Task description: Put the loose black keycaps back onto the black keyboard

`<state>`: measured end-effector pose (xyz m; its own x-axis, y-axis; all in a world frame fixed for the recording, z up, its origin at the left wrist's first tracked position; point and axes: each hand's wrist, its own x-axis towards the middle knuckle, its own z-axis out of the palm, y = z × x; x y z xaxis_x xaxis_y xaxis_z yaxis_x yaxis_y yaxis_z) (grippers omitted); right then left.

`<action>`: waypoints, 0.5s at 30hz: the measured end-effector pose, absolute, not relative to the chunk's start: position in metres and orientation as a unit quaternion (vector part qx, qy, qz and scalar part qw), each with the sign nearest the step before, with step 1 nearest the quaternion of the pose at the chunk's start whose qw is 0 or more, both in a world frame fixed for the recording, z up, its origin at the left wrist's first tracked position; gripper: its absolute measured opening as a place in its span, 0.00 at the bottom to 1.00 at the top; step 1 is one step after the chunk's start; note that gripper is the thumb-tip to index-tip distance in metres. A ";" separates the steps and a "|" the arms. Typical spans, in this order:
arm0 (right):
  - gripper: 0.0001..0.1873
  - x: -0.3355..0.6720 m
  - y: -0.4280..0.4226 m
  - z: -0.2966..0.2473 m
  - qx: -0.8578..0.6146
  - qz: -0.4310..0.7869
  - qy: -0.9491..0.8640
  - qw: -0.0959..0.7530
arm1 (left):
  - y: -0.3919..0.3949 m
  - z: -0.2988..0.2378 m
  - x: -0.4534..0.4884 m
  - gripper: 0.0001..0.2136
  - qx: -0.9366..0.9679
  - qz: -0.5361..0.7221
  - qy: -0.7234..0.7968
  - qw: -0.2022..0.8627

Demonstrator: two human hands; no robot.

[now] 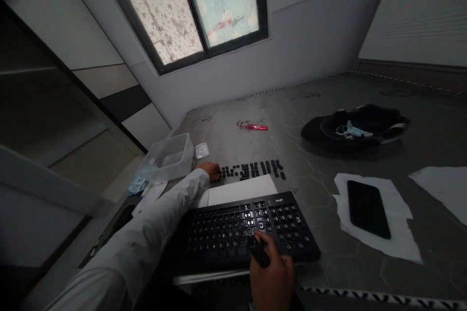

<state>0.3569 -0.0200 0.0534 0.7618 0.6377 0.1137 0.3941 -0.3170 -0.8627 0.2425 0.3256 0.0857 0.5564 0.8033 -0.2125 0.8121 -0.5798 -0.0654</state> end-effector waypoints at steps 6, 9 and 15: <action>0.17 0.354 -0.020 0.055 -0.811 0.122 -0.306 0.484 | 0.338 0.060 0.246 0.16 0.878 -0.165 0.449 0.007; 0.19 0.354 -0.019 0.054 -0.812 0.111 -0.308 0.483 | 0.341 0.049 0.248 0.16 0.874 -0.180 0.452 0.001; 0.21 0.354 -0.019 0.052 -0.803 0.092 -0.315 0.497 | 0.341 0.035 0.250 0.16 0.866 -0.196 0.460 0.000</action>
